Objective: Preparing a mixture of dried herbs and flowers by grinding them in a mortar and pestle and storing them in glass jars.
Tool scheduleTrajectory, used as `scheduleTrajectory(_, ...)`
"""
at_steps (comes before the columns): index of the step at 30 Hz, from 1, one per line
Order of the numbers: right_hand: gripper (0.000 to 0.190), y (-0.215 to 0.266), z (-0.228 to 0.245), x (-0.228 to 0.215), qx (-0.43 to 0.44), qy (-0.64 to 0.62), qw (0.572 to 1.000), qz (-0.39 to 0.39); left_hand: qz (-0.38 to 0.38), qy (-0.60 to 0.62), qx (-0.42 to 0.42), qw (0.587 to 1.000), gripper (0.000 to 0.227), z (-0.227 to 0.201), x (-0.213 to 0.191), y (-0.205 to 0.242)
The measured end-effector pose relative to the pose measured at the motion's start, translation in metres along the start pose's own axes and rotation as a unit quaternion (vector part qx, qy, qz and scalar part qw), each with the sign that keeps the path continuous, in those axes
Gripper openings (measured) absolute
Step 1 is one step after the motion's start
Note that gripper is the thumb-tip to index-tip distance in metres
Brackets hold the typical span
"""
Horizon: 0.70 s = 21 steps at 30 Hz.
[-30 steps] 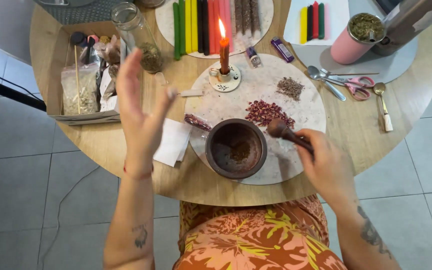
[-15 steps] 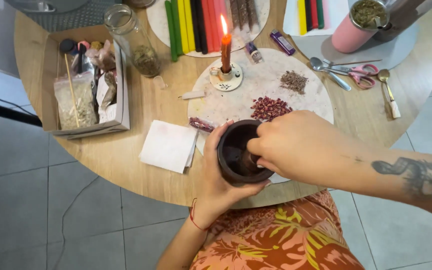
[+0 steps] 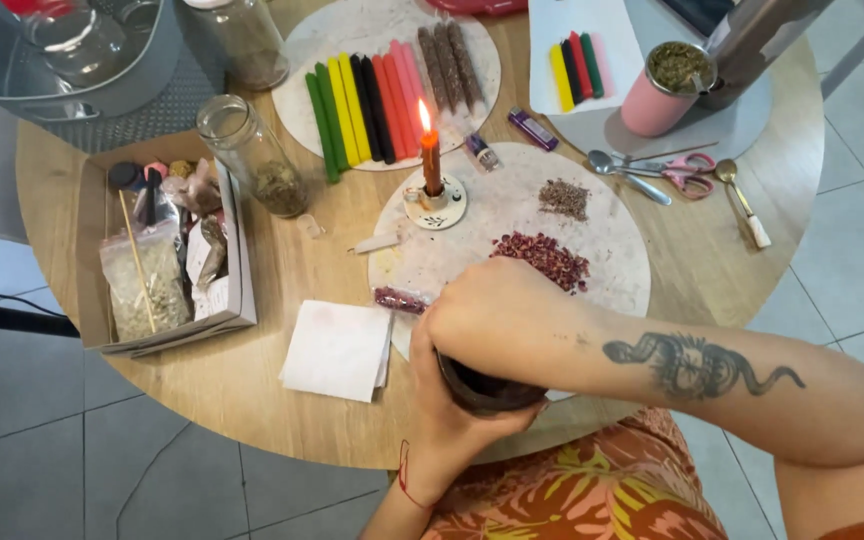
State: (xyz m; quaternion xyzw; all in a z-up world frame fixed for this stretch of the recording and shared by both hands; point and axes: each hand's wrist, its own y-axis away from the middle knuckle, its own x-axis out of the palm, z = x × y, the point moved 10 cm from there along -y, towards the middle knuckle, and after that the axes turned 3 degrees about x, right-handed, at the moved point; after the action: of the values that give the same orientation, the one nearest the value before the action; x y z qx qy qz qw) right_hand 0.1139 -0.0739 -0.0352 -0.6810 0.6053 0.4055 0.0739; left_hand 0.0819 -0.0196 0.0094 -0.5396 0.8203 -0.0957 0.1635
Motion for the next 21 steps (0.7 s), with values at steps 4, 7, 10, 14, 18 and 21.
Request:
scheduleTrajectory(4,0.011,0.031,-0.035,-0.05,-0.016,-0.3,0.947,-0.116,-0.002,-0.019,-0.01,1.0,0.108,-0.004,-0.003,-0.007)
scheduleTrajectory(7,0.013,0.055,-0.052,-0.053,-0.012,-0.298,0.934,-0.195,0.011,0.014,-0.001,1.0,0.104,-0.008,0.0,-0.006)
scheduleTrajectory(10,0.032,0.085,-0.087,-0.055,0.024,-0.311,0.917,-0.249,0.033,0.018,-0.006,0.999,0.105,-0.004,0.001,-0.003)
scheduleTrajectory(14,0.042,0.121,-0.111,-0.068,0.102,-0.278,0.884,-0.363,0.026,-0.004,0.031,0.999,0.101,-0.007,0.0,-0.005)
scheduleTrajectory(18,0.033,0.109,-0.086,-0.069,0.083,-0.229,0.896,-0.372,0.022,-0.004,0.003,1.0,0.102,-0.003,0.001,-0.005)
scheduleTrajectory(21,0.029,0.098,-0.071,-0.072,0.057,-0.221,0.897,-0.379,0.015,-0.025,-0.002,1.0,0.105,-0.001,0.001,-0.004)
